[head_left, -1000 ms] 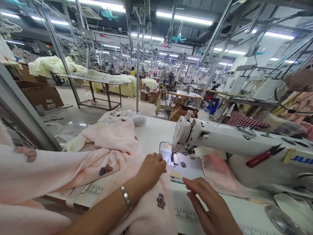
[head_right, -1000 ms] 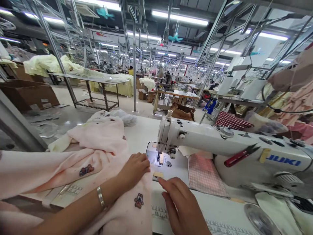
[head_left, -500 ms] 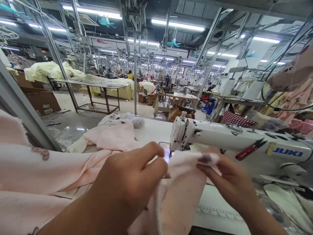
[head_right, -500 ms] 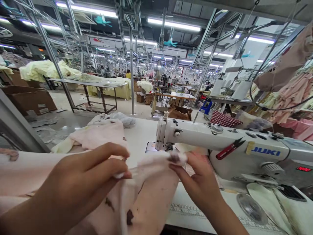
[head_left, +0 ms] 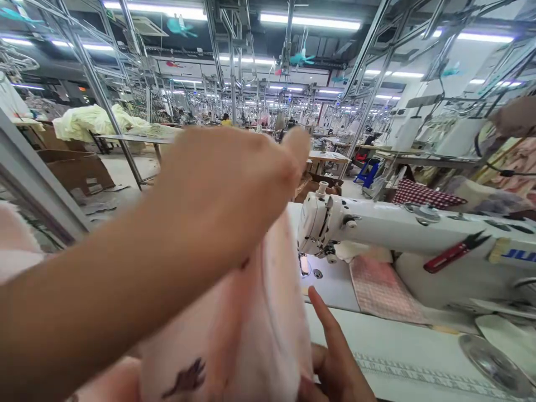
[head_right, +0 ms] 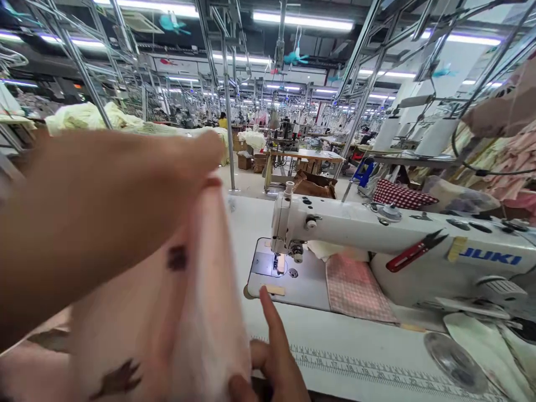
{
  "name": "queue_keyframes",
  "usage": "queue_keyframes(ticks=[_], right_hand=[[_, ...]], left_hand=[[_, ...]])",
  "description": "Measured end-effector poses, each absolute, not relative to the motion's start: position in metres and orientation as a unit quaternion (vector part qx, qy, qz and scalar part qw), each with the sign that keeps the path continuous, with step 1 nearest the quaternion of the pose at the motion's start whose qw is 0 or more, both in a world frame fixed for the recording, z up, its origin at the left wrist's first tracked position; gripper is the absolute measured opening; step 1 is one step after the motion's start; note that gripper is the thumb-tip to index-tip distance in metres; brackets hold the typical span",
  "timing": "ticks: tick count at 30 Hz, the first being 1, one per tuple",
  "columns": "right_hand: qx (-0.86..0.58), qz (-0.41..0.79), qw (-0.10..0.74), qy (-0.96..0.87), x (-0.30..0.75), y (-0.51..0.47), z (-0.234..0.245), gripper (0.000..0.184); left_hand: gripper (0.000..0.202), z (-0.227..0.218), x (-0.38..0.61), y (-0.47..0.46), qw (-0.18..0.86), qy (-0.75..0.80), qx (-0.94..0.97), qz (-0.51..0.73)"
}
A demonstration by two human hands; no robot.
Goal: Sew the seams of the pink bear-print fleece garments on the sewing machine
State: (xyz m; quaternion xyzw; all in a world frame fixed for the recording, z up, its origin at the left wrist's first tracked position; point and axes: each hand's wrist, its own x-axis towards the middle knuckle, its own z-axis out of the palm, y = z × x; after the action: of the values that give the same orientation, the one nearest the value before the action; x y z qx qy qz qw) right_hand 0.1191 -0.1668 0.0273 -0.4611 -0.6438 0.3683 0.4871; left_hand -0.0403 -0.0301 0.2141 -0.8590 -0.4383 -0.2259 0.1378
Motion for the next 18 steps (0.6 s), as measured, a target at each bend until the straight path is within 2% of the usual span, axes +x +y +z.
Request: queue_keyframes(ticks=[1,3,6,9,11,13,16,18], right_hand=[[-0.484,0.352,0.479,-0.642,0.125,-0.163,0.018,0.063],[-0.543,0.242,0.433,-0.678,0.143,-0.156,-0.001,0.059],[-0.522,0.08,0.339,-0.778,0.174,-0.148,-0.022,0.042],[-0.489,0.045,0.268,-0.829,0.187,-0.143,-0.023,0.021],[-0.484,0.036,0.234,-0.842,0.182,-0.135,-0.017,0.022],[-0.487,0.022,0.217,-0.846,0.169,-0.125,-0.011,0.03],[-0.525,-0.005,0.207,-0.826,0.151,-0.111,-0.008,0.04],[-0.535,-0.015,0.202,-0.82,0.141,-0.109,-0.012,0.041]], left_hand=[[0.031,0.209,-0.03,-0.014,0.157,-0.472,-0.847,-0.185],[0.028,0.189,-0.01,0.015,0.149,-0.475,-0.856,-0.14],[0.025,0.14,0.005,0.036,0.096,-0.435,-0.89,-0.093],[0.035,0.099,-0.003,0.033,0.008,-0.345,-0.938,-0.029],[0.044,0.085,-0.012,0.027,-0.043,-0.295,-0.955,0.007],[0.046,0.082,-0.02,0.023,-0.082,-0.277,-0.957,0.029],[0.021,0.087,-0.023,0.023,-0.117,-0.274,-0.954,0.033],[0.014,0.09,-0.02,0.024,-0.118,-0.272,-0.955,0.019]])
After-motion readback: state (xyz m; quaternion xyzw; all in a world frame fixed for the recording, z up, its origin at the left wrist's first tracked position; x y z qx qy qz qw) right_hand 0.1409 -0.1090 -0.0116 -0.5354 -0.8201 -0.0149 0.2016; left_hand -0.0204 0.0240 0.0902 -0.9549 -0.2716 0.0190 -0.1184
